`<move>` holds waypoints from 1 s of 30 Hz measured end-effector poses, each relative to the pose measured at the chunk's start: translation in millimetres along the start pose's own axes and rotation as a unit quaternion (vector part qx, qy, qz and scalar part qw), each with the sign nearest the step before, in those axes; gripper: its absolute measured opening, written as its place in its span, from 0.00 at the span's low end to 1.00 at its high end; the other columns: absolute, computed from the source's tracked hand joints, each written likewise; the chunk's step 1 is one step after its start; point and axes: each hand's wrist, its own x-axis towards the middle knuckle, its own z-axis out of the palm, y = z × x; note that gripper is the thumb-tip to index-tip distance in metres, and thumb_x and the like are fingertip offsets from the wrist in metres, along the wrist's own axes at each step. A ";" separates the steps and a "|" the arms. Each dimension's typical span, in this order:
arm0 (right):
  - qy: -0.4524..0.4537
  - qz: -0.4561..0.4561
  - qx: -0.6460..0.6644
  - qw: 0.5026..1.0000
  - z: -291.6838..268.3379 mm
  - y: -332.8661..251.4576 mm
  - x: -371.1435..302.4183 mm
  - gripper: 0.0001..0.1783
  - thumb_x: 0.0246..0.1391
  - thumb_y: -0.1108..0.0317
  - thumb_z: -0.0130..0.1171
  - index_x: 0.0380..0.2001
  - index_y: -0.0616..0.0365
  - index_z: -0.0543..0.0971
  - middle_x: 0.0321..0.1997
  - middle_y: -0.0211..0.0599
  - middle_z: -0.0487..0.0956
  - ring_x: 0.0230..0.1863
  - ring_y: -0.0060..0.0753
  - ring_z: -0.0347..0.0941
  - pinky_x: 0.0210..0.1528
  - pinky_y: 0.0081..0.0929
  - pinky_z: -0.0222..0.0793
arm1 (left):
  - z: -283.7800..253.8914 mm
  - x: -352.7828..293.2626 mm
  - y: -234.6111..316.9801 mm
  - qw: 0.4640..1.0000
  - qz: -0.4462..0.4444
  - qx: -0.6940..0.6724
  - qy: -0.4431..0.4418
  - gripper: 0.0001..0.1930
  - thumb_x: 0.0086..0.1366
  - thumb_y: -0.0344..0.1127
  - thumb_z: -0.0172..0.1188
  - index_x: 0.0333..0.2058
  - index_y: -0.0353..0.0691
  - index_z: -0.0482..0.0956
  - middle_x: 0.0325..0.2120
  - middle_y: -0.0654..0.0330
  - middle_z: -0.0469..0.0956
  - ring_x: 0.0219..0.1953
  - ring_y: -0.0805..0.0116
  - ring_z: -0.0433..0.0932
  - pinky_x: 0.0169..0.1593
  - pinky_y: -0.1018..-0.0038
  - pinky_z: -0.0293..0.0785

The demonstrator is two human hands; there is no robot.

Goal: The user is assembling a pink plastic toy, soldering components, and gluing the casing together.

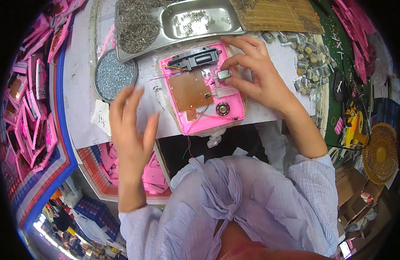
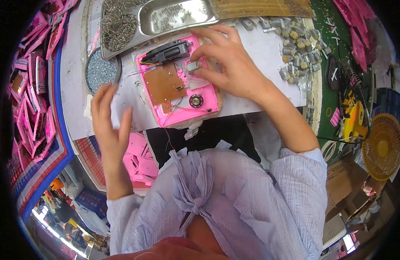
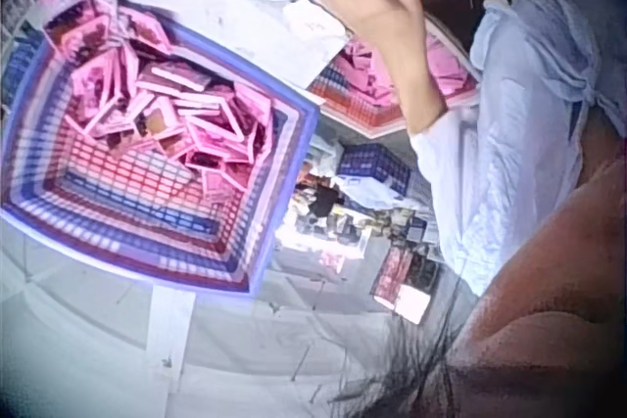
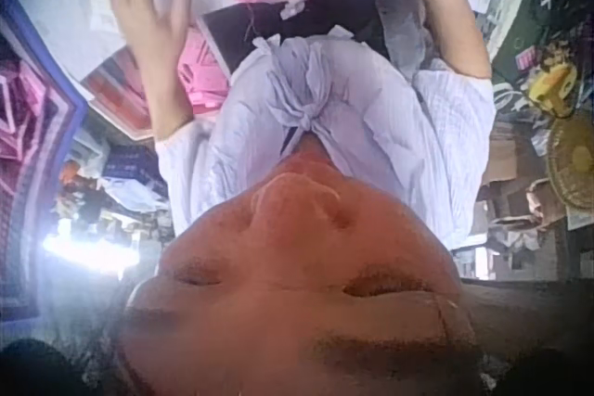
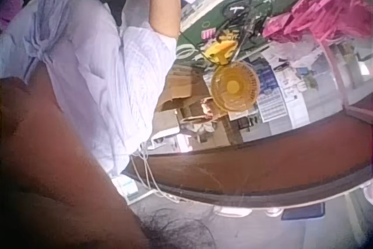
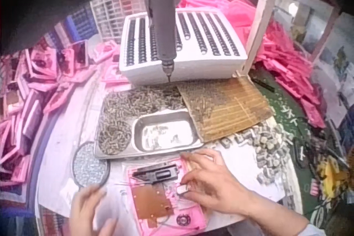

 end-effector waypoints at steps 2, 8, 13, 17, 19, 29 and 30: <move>-0.013 0.017 0.003 1.000 1.0 -2.7 5.6 0.15 0.45 0.68 0.72 0.40 0.51 0.85 0.74 0.38 0.70 0.73 0.55 0.55 0.76 0.51 0.46 | 28.5 30.4 -4.3 0.997 0.033 -0.035 0.061 0.25 0.60 0.32 0.70 0.57 0.37 0.78 0.53 0.48 0.79 0.59 0.47 0.75 0.64 0.58 0.68; -0.040 0.016 -0.025 0.999 -1.2 -3.5 12.1 0.15 0.45 0.69 0.72 0.40 0.51 0.85 0.73 0.38 0.70 0.73 0.54 0.56 0.76 0.50 0.48 | 60.9 30.2 -5.3 0.995 0.072 0.048 0.048 0.15 0.59 0.33 0.71 0.45 0.42 0.84 0.38 0.60 0.80 0.42 0.59 0.78 0.50 0.63 0.68; -0.044 -0.008 -0.081 0.996 -6.1 -9.5 16.1 0.13 0.46 0.70 0.70 0.38 0.54 0.84 0.70 0.40 0.72 0.70 0.59 0.58 0.73 0.51 0.54 | 65.8 22.8 -4.4 0.995 0.034 0.038 0.088 0.13 0.58 0.33 0.71 0.43 0.42 0.85 0.33 0.62 0.78 0.38 0.61 0.77 0.45 0.64 0.67; -0.049 -0.034 -0.142 0.988 -7.9 -20.9 21.0 0.12 0.46 0.72 0.69 0.37 0.58 0.84 0.67 0.41 0.74 0.68 0.61 0.60 0.70 0.49 0.61 | 58.9 28.9 -8.3 0.994 0.031 0.077 0.073 0.08 0.58 0.34 0.71 0.37 0.43 0.83 0.30 0.62 0.75 0.37 0.61 0.76 0.44 0.63 0.65; -0.054 -0.040 -0.166 0.984 -7.4 -22.6 23.9 0.12 0.45 0.72 0.69 0.37 0.59 0.84 0.65 0.41 0.75 0.67 0.61 0.61 0.69 0.48 0.63 | 58.3 29.0 -8.5 0.994 0.049 0.075 0.065 0.08 0.58 0.33 0.71 0.34 0.43 0.81 0.30 0.61 0.75 0.36 0.61 0.75 0.44 0.63 0.64; -0.001 -0.117 -0.192 0.974 -4.6 -55.5 35.8 0.13 0.43 0.72 0.69 0.36 0.56 0.84 0.59 0.40 0.78 0.64 0.57 0.66 0.64 0.49 0.69 | 65.0 12.9 -4.2 0.988 0.122 0.049 0.086 0.09 0.55 0.33 0.71 0.31 0.44 0.78 0.29 0.63 0.74 0.33 0.62 0.73 0.44 0.63 0.62; 0.001 -0.134 -0.150 0.980 7.0 -56.6 36.7 0.15 0.41 0.73 0.71 0.36 0.53 0.84 0.63 0.37 0.77 0.67 0.56 0.64 0.63 0.47 0.69 | 67.0 14.2 -4.9 0.987 0.128 0.049 0.087 0.09 0.55 0.33 0.71 0.31 0.44 0.78 0.30 0.62 0.74 0.33 0.62 0.73 0.44 0.63 0.62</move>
